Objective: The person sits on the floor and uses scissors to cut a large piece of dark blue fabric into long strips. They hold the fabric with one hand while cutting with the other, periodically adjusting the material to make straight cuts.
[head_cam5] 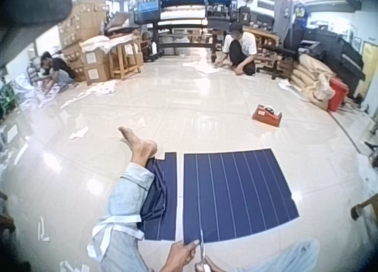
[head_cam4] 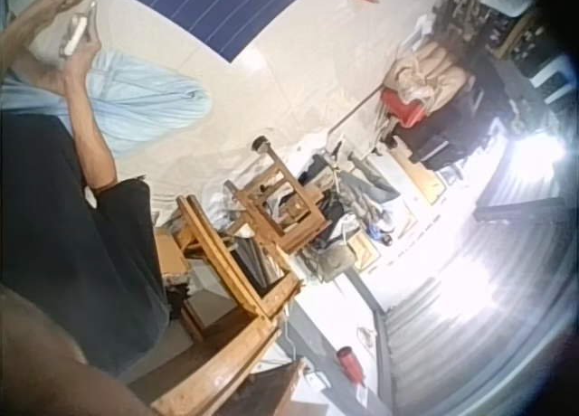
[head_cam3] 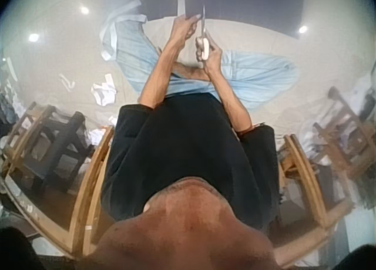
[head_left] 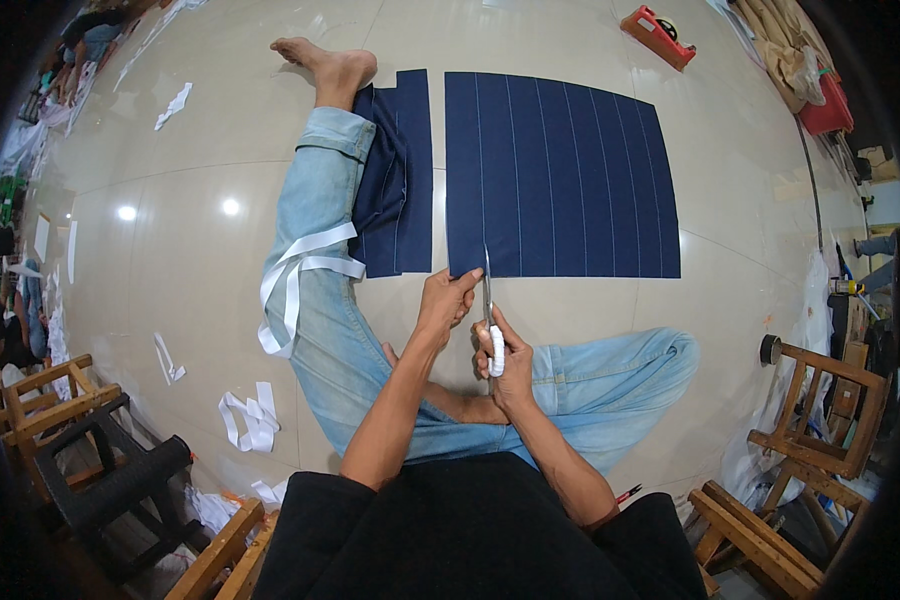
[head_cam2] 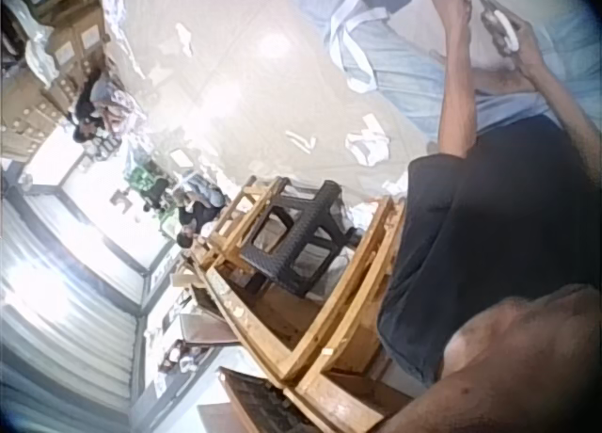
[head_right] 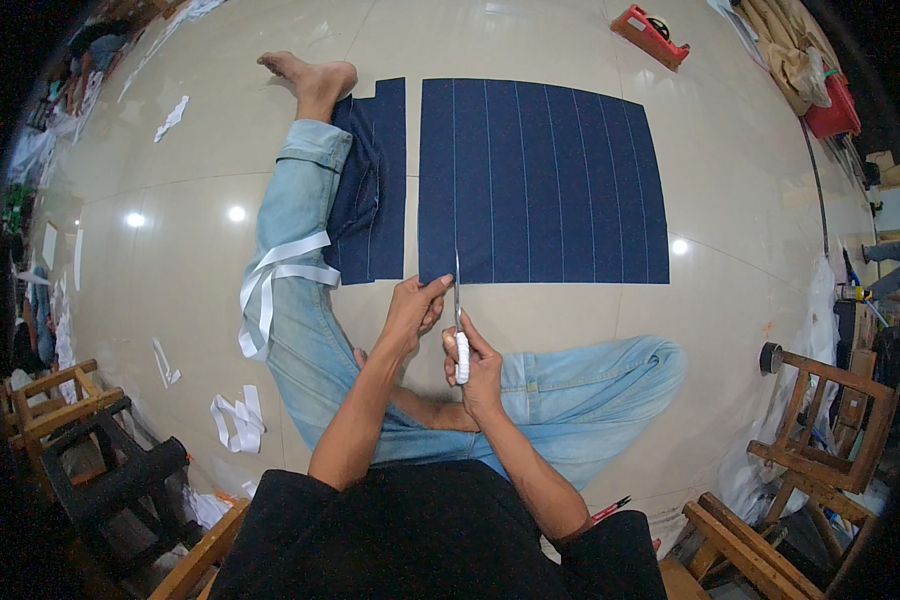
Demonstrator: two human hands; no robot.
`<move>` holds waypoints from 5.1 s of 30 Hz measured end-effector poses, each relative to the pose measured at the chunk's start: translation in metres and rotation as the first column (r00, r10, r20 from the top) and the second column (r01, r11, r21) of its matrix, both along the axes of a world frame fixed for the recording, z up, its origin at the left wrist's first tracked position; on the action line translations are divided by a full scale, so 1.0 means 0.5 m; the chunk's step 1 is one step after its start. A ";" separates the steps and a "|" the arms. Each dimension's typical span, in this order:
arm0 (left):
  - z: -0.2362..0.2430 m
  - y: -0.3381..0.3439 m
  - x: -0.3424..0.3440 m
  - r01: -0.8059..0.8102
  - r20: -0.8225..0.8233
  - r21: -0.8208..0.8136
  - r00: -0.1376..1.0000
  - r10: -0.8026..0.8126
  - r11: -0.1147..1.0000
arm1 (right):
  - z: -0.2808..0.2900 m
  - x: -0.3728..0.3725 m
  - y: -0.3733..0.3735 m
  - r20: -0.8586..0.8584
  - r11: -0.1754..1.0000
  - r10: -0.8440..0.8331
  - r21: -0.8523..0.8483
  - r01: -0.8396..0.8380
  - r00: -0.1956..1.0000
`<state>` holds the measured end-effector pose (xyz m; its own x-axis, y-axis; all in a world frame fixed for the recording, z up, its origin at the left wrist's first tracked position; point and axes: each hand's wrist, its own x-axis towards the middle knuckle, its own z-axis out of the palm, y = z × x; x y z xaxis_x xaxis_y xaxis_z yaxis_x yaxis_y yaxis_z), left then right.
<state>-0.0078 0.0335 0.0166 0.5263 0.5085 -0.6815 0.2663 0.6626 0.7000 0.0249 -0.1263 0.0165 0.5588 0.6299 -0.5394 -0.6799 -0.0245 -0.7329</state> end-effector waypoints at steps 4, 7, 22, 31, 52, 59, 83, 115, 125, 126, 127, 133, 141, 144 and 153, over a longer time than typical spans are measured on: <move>-0.002 0.001 -0.001 0.002 -0.007 -0.001 1.000 -0.002 1.000 | 0.007 0.000 0.002 -0.004 1.000 -0.010 -0.013 0.010 1.000; -0.010 0.005 -0.010 0.004 0.021 -0.030 1.000 -0.003 1.000 | 0.010 0.007 0.009 -0.051 0.999 -0.045 0.007 0.046 0.998; -0.032 0.017 -0.030 0.101 0.020 -0.036 0.995 -0.100 0.994 | -0.020 0.043 0.078 0.011 0.994 -0.077 0.080 0.076 0.997; -0.033 0.016 -0.031 0.095 0.003 -0.015 0.995 -0.095 0.995 | -0.020 0.045 0.077 0.027 0.996 -0.052 0.070 0.050 0.998; -0.032 0.017 -0.030 0.101 -0.012 -0.019 0.995 -0.101 0.995 | -0.011 0.045 0.084 0.022 0.999 -0.052 0.010 0.052 0.998; -0.016 0.017 -0.025 0.108 -0.015 -0.038 0.994 -0.109 0.993 | -0.004 0.062 0.099 0.016 0.994 -0.099 0.040 0.098 0.995; -0.030 0.016 -0.028 0.088 -0.001 -0.032 0.996 -0.088 0.996 | -0.005 0.095 0.148 0.046 0.998 -0.055 -0.006 0.055 0.997; -0.027 0.018 -0.023 0.113 -0.027 -0.022 0.993 -0.113 0.993 | -0.013 0.151 0.206 -0.001 0.997 -0.065 0.045 0.065 0.998; -0.021 0.016 -0.020 0.112 -0.064 -0.007 0.992 -0.112 0.994 | 0.002 0.154 0.211 -0.037 0.996 -0.076 0.038 0.077 0.996; -0.020 0.017 -0.020 0.111 -0.070 -0.005 0.991 -0.111 0.994 | 0.006 0.159 0.211 -0.048 0.995 -0.084 0.057 0.086 0.995; -0.018 0.017 -0.020 0.111 -0.061 -0.014 0.992 -0.111 0.994 | 0.009 0.163 0.213 -0.058 0.992 -0.092 0.076 0.096 0.994; -0.019 0.017 -0.021 0.115 -0.029 -0.038 0.993 -0.116 0.993 | 0.010 0.184 0.246 -0.008 0.997 -0.067 0.039 0.067 0.998; -0.017 0.017 -0.019 0.114 -0.023 -0.045 0.993 -0.115 0.992 | 0.001 0.193 0.266 0.017 0.996 -0.076 0.041 0.075 0.997; -0.019 0.016 -0.020 0.118 -0.025 -0.044 0.993 -0.119 0.992 | -0.007 0.193 0.265 0.027 0.997 -0.073 0.035 0.072 0.997; -0.018 0.017 -0.019 0.115 -0.029 -0.030 0.993 -0.116 0.993 | -0.010 0.198 0.264 0.024 0.998 -0.057 -0.002 0.057 0.998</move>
<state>-0.0174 0.0419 0.0074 0.5594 0.4259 -0.7111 0.3632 0.6453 0.6721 0.1238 0.0059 0.0113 0.6064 0.5950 -0.5275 -0.6628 0.0117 -0.7487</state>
